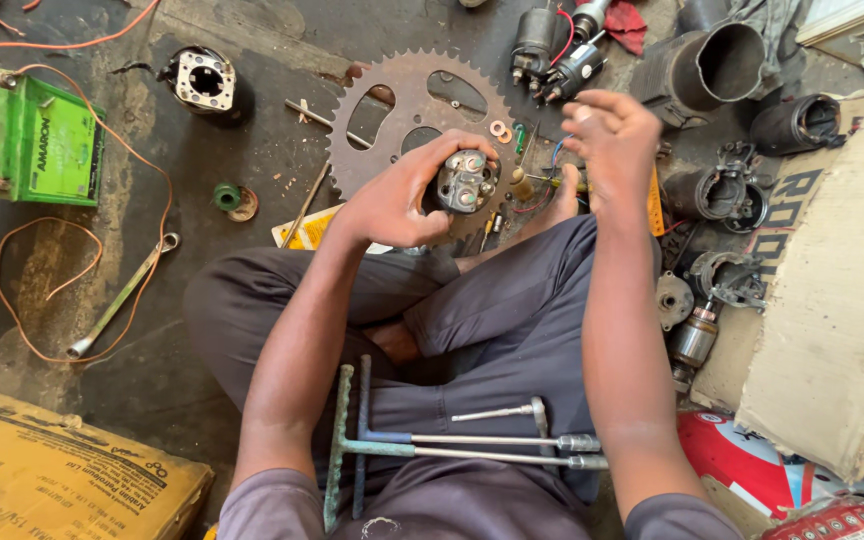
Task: The person sits on the floor and uses a screwdriver to adjust screws on a small cylindrical electrical component. They rotate the component to access different sides and continue tightening the screws.
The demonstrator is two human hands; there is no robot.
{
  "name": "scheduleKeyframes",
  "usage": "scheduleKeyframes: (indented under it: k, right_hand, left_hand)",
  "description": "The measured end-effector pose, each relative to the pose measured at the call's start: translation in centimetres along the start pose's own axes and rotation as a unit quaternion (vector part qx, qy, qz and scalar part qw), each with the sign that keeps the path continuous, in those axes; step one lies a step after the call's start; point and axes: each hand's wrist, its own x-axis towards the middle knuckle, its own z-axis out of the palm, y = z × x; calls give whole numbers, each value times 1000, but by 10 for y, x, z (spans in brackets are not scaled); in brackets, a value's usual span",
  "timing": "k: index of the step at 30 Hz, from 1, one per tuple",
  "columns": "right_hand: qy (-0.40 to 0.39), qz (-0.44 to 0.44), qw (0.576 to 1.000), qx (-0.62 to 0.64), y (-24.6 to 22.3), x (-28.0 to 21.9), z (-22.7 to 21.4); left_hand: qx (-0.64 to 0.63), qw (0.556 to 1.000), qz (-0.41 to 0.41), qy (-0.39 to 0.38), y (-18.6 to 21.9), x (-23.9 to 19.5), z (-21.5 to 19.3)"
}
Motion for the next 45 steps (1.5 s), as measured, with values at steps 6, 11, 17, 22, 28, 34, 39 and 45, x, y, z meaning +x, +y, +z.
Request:
scheduleKeyframes:
  k: [6,11,17,22,28,34,39,45]
  right_hand:
    - [-38,-7,880,-473,38,15,23]
    - [-98,25,777,-622,76,36,34]
    - [-150,84,781,-601,95,38,34]
    - [-97,73,785,-607,77,37,38]
    - [20,-81,893,-442,46,19,23]
    - [-104,51,970,215,10,12,-2]
    - [-97,90,886,445,-11,11,-2]
    - [-54,84,862,497,-8,12,-13]
  left_hand:
    - [-2,999,43,20,-1,-3,3]
    - [3,995,45,88,-2,-4,14]
    - [65,987,72,127,-4,-3,20]
    - [45,984,48,165,-2,-2,26]
    - [55,986,21,159,-3,-1,27]
    - [40,991,54,115,-12,-2,21]
    - [55,991,73,102,-16,0,18]
    - [42,992,57,108,-17,0,20]
